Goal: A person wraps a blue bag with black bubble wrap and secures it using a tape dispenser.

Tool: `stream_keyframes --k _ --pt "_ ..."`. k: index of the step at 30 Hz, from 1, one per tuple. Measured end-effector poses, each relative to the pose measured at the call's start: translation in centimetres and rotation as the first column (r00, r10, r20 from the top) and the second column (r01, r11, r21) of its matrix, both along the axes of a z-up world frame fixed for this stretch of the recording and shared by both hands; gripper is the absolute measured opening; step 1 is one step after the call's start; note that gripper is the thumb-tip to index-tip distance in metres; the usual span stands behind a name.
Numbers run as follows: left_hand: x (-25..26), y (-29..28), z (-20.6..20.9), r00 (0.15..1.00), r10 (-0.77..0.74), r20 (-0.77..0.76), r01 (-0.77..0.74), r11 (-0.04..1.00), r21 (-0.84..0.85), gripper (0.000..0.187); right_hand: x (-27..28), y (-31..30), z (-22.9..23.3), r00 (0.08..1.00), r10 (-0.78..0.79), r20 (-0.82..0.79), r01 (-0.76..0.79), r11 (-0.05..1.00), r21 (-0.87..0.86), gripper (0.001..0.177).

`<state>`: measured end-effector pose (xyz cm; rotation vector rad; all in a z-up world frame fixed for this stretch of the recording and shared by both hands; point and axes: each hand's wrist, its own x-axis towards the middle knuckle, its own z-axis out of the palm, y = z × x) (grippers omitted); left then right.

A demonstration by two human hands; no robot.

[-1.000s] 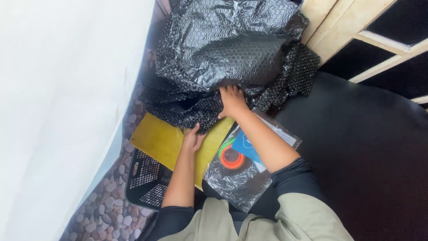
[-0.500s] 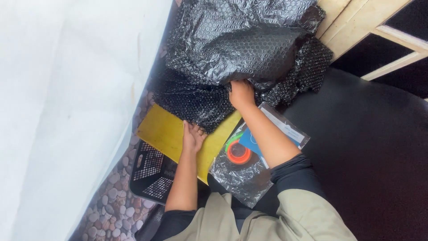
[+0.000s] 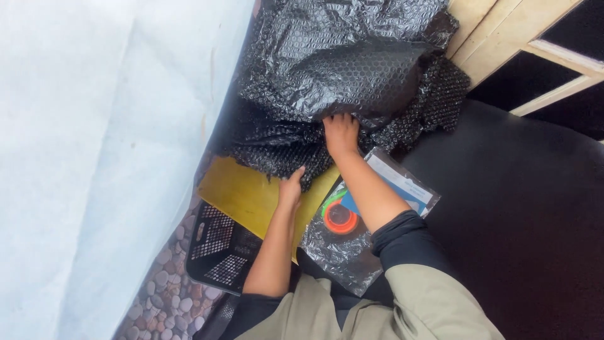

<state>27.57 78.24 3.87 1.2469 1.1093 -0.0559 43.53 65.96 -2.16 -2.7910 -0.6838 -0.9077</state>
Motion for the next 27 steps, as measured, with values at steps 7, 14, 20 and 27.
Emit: stream_keyframes --k 7,14,20,27 --pt "-11.2 2.7 7.9 0.977 0.204 -0.062 -0.202 0.979 0.035 0.072 1.3 1.0 -0.7 0.994 -0.049 0.097 0.045 0.998 0.041 0.015" --pt "-23.0 8.2 5.8 0.888 0.458 0.029 -0.451 0.883 -0.132 0.065 0.6 1.7 2.7 0.966 -0.089 -0.241 0.091 0.996 -0.002 0.029" --pt "-27.5 8.8 6.7 0.853 0.514 -0.092 -0.519 0.853 -0.055 0.070 -0.9 1.2 1.8 0.984 -0.043 -0.176 0.053 0.997 0.052 0.025" --pt "-35.6 12.9 1.9 0.738 0.668 0.096 -0.626 0.731 -0.270 0.051 -0.1 0.3 8.3 0.554 0.107 -0.825 0.078 0.981 0.180 0.071"
